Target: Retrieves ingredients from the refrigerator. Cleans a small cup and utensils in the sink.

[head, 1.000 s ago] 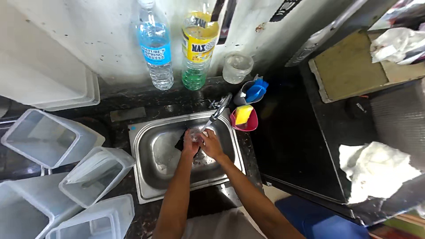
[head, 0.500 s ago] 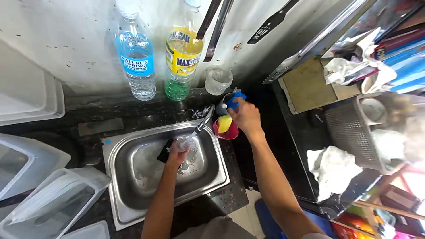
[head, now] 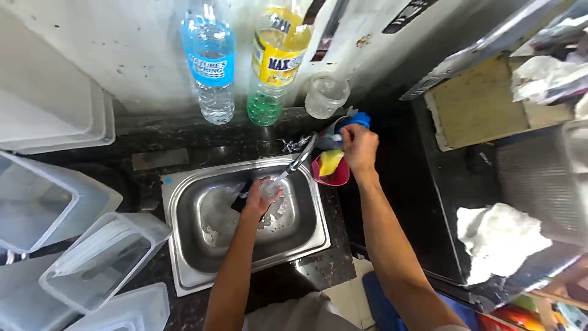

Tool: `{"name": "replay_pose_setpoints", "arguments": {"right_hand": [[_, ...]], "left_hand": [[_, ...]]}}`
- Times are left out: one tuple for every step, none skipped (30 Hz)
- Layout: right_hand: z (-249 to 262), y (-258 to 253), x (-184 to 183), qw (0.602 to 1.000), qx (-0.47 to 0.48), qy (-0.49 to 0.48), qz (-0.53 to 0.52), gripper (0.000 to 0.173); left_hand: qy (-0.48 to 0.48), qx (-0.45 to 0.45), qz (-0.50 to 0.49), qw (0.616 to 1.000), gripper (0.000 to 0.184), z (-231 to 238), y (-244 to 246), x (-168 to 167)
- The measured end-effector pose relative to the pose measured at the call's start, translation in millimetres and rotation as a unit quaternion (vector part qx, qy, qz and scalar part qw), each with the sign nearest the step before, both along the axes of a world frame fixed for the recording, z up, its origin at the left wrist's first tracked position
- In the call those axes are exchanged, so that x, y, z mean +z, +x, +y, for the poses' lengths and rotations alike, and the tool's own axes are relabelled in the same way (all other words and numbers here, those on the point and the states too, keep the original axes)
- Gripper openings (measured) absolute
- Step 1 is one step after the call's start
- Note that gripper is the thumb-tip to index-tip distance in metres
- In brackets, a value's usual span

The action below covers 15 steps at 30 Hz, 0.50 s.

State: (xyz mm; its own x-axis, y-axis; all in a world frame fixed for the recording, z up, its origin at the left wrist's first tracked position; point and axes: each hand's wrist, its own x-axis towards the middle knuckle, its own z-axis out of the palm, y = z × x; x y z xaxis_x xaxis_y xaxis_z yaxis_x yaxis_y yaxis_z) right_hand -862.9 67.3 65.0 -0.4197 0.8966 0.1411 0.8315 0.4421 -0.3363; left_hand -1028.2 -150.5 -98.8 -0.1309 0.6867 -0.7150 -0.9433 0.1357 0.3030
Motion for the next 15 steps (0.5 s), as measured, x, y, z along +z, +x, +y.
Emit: {"name": "replay_pose_setpoints", "arguments": {"right_hand": [[2.5,0.7,-3.2,1.000,0.014,0.010,-0.006,0.032],[1.8,1.1,-6.3,1.000,0.024,0.014,-0.002,0.034],[-1.4,1.3,-10.1,0.999,0.033,0.006,0.007,0.035],[-4.5,1.8,-14.5,0.999,0.038,-0.010,0.016,0.032],[-8.8,3.6,-19.9,0.999,0.038,-0.019,0.026,0.030],[-14.0,6.8,-24.9,0.998,0.041,-0.013,0.036,0.030],[-19.7,10.2,-28.1,0.998,0.045,0.000,0.044,0.029],[-23.4,12.3,-31.7,0.998,0.046,0.019,0.050,0.026],[-24.5,12.3,-35.6,0.997,0.043,0.039,0.050,0.024],[-24.0,11.3,-39.8,0.997,0.035,0.054,0.046,0.023],[-24.2,10.6,-43.8,0.997,0.023,0.065,0.040,0.024],[-25.0,9.8,-47.0,0.997,0.009,0.073,0.031,0.024],[-26.7,8.7,-49.2,0.997,-0.007,0.078,0.019,0.025],[-30.1,7.9,-50.3,0.997,-0.020,0.073,0.005,0.027],[-32.5,6.6,-51.7,0.997,-0.034,0.071,-0.005,0.030]], "left_hand": [[-0.019,-0.007,0.010,1.000,0.040,5.4,-0.7,0.8],[-0.039,-0.010,0.031,0.999,0.040,9.6,-0.9,0.0],[-0.056,-0.014,0.070,0.996,0.039,13.2,-1.6,-1.6],[-0.069,-0.026,0.128,0.989,0.035,17.3,-2.7,-1.2],[-0.075,-0.050,0.192,0.977,0.032,20.9,-4.3,2.5],[-0.064,-0.082,0.252,0.962,0.030,25.8,-7.3,9.7],[-0.043,-0.116,0.298,0.947,0.032,33.2,-11.7,18.4],[-0.023,-0.149,0.326,0.933,0.036,42.3,-15.8,25.7],[-0.012,-0.173,0.346,0.922,0.041,52.8,-18.4,31.2],[-0.010,-0.197,0.363,0.911,0.048,63.7,-20.4,35.2],[-0.017,-0.222,0.377,0.899,0.054,75.6,-22.3,37.6],[-0.030,-0.248,0.387,0.888,0.058,90.0,-24.7,38.0],[-0.046,-0.269,0.399,0.875,0.059,107.1,-27.3,36.6],[-0.057,-0.290,0.424,0.856,0.058,121.4,-28.7,31.9],[-0.064,-0.303,0.445,0.840,0.056,131.2,-28.9,27.0]]}}
